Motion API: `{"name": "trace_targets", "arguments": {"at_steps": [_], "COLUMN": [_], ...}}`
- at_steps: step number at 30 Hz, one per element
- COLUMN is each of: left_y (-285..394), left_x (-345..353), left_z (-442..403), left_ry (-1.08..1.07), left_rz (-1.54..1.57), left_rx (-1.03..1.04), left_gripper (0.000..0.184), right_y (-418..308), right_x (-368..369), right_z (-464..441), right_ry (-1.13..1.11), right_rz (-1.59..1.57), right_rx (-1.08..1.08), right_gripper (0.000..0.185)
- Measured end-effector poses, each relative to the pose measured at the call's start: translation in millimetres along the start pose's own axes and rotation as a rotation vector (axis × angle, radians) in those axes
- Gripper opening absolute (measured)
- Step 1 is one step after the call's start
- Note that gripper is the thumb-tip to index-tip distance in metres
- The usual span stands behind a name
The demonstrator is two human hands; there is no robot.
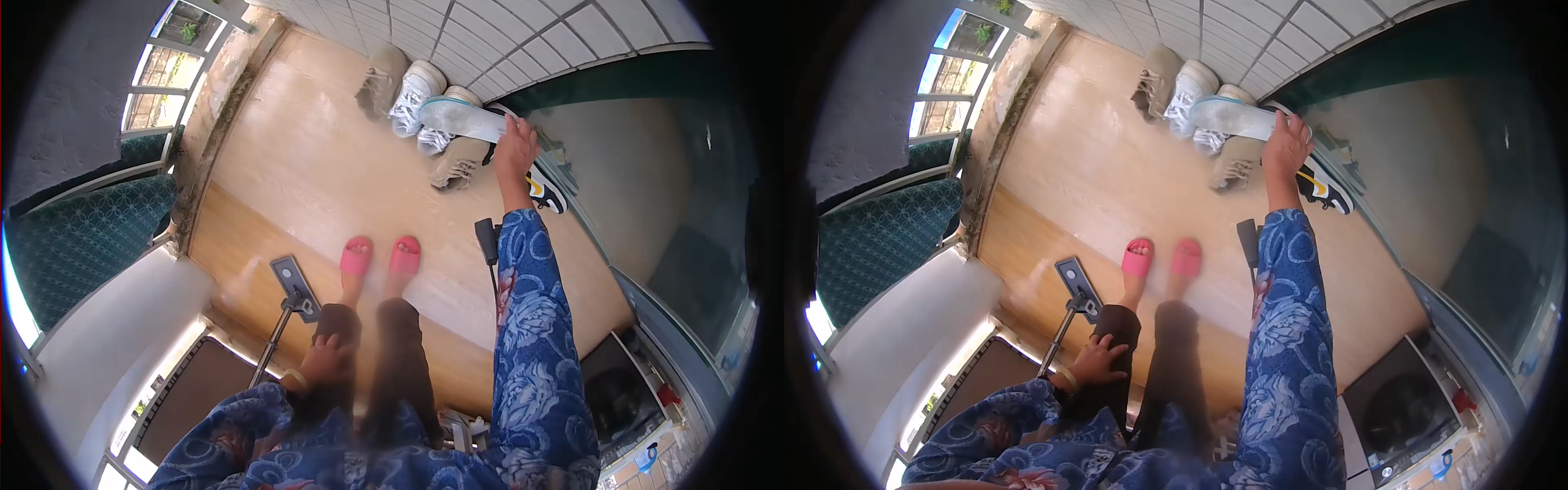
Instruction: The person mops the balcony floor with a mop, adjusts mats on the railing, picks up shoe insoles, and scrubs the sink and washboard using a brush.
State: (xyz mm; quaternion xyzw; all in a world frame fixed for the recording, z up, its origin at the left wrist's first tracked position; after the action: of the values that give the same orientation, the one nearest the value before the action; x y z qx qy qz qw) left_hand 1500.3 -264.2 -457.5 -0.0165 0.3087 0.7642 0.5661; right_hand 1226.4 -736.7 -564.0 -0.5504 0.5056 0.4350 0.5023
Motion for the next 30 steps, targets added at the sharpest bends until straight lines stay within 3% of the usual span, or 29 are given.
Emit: {"name": "trace_targets", "arguments": {"at_steps": [2,6,15,18,23,26,28,30], "left_y": [1.4,0.4,0.8,-4.9,-3.9,-15.1,-21.8,-53.2], "left_x": [-3.1,3.1,-13.8,-12.0,-19.0,-12.3,-18.3,-0.1], "left_z": [-0.1,5.3,-2.0,-5.7,-6.3,-8.6,-17.8,-10.4], "left_ry": [0.03,0.08,0.009,0.019,-0.006,-0.019,-0.06,-0.153], "left_rz": [0.023,0.045,0.026,0.007,0.044,0.021,-0.045,0.005], "left_rx": [-0.02,-0.017,-0.01,0.012,0.057,0.092,0.263,0.43], "left_gripper": [0.071,0.071,0.072,0.073,0.067,0.057,0.053,0.05], "right_y": [3.8,-5.8,8.9,13.2,25.2,30.2,39.0,43.6], "right_x": [29.0,40.4,28.5,20.4,4.5,-2.1,-29.9,-78.0], "right_z": [3.3,27.8,30.2,41.2,103.1,200.4,273.0,359.7], "right_ry": [-0.19,-0.071,-0.104,-0.036,0.101,-0.254,-0.549,-0.797], "right_rz": [-0.074,-0.164,-0.149,-0.132,-0.346,-0.404,-0.452,-0.408], "right_rx": [0.064,0.027,0.035,-0.005,0.107,0.181,0.205,0.251], "right_gripper": [0.05,0.057,0.06,0.056,0.047,0.036,0.028,0.037]}}
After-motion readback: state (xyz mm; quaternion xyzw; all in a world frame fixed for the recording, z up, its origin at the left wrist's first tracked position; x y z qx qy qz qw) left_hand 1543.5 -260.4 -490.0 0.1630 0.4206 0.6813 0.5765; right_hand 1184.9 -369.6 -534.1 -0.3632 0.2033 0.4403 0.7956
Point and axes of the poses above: each hand's wrist, its own z-axis away from the middle knuckle, its own x-axis out of the palm, y = z × x, the point moved 4 cm from there along -z, towards the middle knuckle, and after that the axes turned 9 degrees about y, right-handed, at the moved point
